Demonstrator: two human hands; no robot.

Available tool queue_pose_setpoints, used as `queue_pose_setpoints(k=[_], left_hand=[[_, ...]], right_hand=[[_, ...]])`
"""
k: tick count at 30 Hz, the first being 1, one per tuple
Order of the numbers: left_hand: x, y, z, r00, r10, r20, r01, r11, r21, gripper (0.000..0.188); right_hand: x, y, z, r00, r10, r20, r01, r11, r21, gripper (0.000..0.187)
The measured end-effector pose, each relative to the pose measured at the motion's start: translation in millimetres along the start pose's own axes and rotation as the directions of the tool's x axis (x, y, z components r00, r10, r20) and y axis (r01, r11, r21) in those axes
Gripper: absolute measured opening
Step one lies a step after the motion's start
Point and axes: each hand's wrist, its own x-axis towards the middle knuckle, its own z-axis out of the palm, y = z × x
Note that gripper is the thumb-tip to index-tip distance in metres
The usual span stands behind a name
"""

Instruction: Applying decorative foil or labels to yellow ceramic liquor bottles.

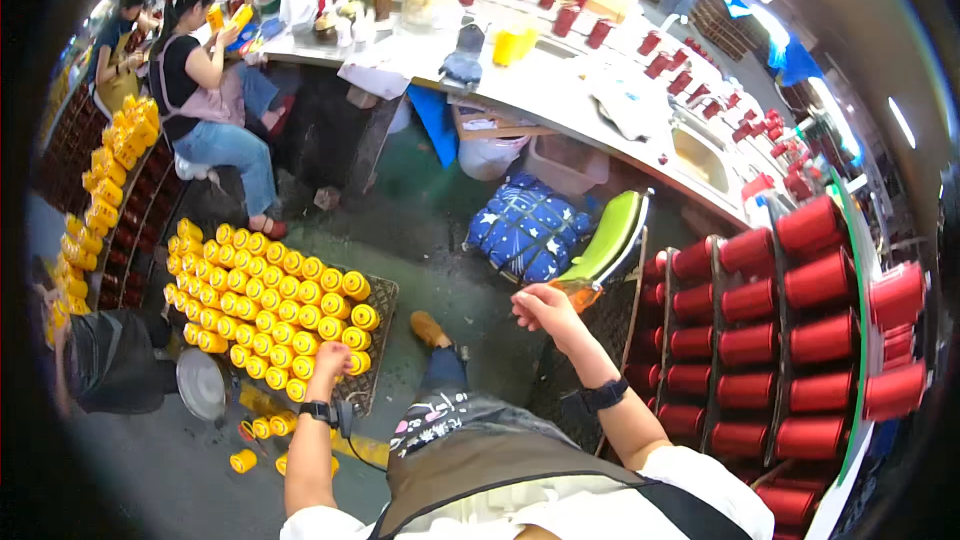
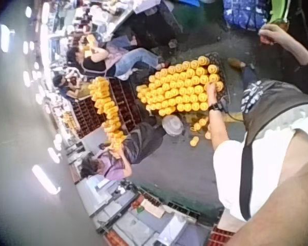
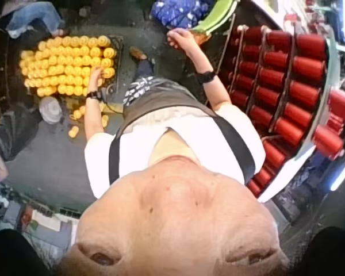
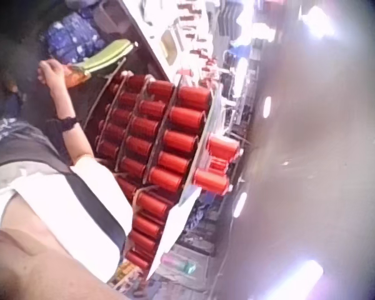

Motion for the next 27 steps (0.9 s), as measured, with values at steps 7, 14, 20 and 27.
queue_pose_setpoints(k=[7, 14, 20, 27], left_hand=[[83, 55, 30, 0.987, 0.144, -0.075, -0.141, 0.989, 0.043, 0.020], [138, -14, 29, 0.968, -0.237, -0.087, 0.252, 0.888, 0.385, 0.017], [163, -53, 40, 0.878, -0.221, -0.425, 0.301, 0.945, 0.130, 0.017], [178, -53, 60, 0.783, -0.231, -0.577, 0.249, 0.967, -0.049, 0.015]], right_hand=[[154, -61, 21, 0.993, 0.109, 0.050, -0.098, 0.977, -0.187, 0.018], [257, -55, 79, 0.908, 0.371, 0.194, -0.277, 0.880, -0.386, 0.019], [317, -63, 145, 0.836, 0.463, 0.294, -0.225, 0.778, -0.587, 0.019], [366, -80, 199, 0.772, 0.528, 0.355, -0.076, 0.631, -0.772, 0.021]])
